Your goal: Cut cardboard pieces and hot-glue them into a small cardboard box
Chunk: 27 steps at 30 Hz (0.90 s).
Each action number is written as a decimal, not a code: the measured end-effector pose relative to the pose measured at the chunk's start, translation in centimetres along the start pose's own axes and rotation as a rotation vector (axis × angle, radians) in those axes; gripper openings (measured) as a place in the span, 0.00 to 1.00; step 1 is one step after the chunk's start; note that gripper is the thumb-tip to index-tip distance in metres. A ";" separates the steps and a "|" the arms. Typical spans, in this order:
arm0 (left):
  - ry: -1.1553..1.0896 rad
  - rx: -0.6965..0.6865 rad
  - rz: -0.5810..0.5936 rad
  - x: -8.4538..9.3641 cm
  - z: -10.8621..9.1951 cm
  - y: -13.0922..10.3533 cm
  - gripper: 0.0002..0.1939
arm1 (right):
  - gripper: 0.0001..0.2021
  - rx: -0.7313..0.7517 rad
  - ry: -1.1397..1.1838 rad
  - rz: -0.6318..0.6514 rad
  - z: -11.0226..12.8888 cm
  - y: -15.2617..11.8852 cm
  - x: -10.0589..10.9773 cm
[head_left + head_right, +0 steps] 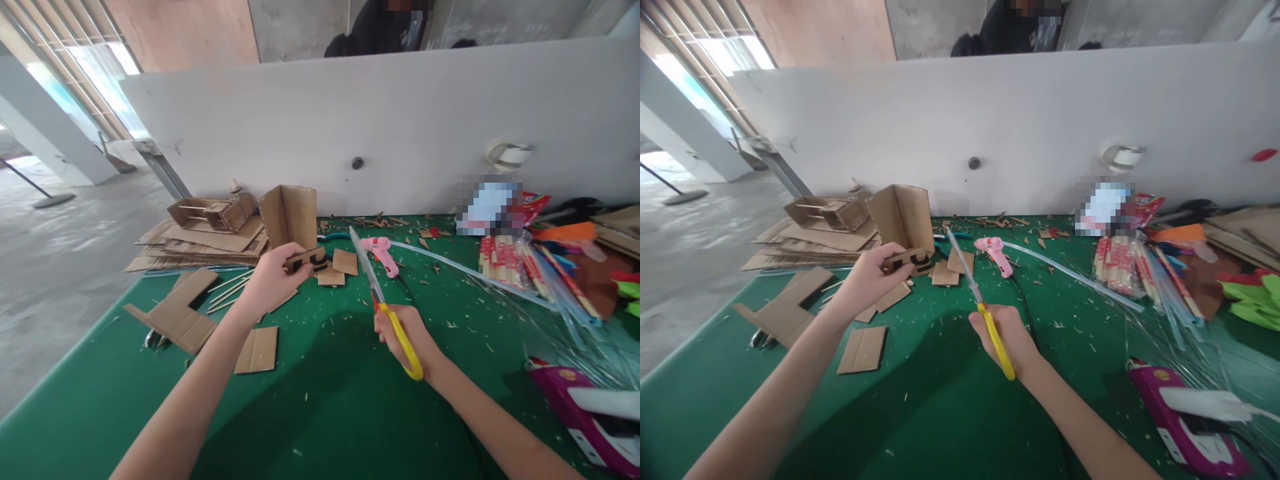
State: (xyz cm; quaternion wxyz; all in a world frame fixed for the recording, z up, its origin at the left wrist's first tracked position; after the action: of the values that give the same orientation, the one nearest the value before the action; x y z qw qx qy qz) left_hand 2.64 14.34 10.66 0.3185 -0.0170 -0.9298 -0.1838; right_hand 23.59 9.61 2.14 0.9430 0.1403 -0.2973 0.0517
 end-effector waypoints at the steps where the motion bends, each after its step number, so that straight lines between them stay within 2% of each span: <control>1: 0.155 -0.059 -0.044 -0.2 0.4 0.1 0.06 | 0.24 -0.047 0.062 -0.030 -0.6 0.0 0.2; 3: 0.390 -0.150 -0.063 -1.9 1.5 0.0 0.07 | 0.24 -0.113 0.169 -0.098 -1.8 -0.1 0.7; 6: 0.626 -0.242 0.068 -5.9 3.4 -0.8 0.13 | 0.25 -0.159 0.250 -0.167 -3.0 0.0 1.3; 8: 0.662 -0.291 0.145 -7.6 4.1 -1.4 0.12 | 0.25 -0.186 0.253 -0.175 -3.6 0.0 1.4; 11: 0.626 -0.305 0.163 -8.0 4.0 -1.7 0.19 | 0.26 -0.197 0.230 -0.155 -3.7 0.2 1.2; 15: 0.608 -0.248 0.095 -7.5 3.4 -0.8 0.23 | 0.27 -0.192 0.212 -0.161 -3.5 0.3 1.3; 17: 0.620 -0.227 0.075 -8.1 3.2 0.0 0.29 | 0.28 -0.191 0.196 -0.161 -3.4 0.4 1.3; 20: 0.626 -0.190 0.107 -10.1 3.6 1.2 0.36 | 0.30 -0.187 0.169 -0.157 -3.2 0.5 1.3; 22: 0.562 -0.170 0.158 -11.5 4.1 1.9 0.34 | 0.30 -0.177 0.161 -0.155 -3.0 0.5 1.3; 24: 0.459 -0.171 0.189 -12.2 4.4 2.5 0.27 | 0.31 -0.168 0.164 -0.151 -2.9 0.6 1.3; 27: 0.330 -0.180 0.177 -11.5 4.7 3.3 0.17 | 0.31 -0.159 0.171 -0.146 -2.7 0.5 1.2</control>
State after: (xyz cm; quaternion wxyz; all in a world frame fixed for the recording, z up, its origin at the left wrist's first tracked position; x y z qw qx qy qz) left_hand 9.53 20.07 1.44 0.4786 -0.0967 -0.8396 -0.2378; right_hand 25.97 10.87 0.81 0.9743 0.0813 -0.2078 -0.0289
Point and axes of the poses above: each hand's wrist, its own y-axis towards the middle knuckle, its own x-axis out of the back of the hand, z = x × y, the point moved 8 cm from there along y, towards the middle knuckle, and after that the axes turned 4 degrees about -z, right-handed, at the moved point
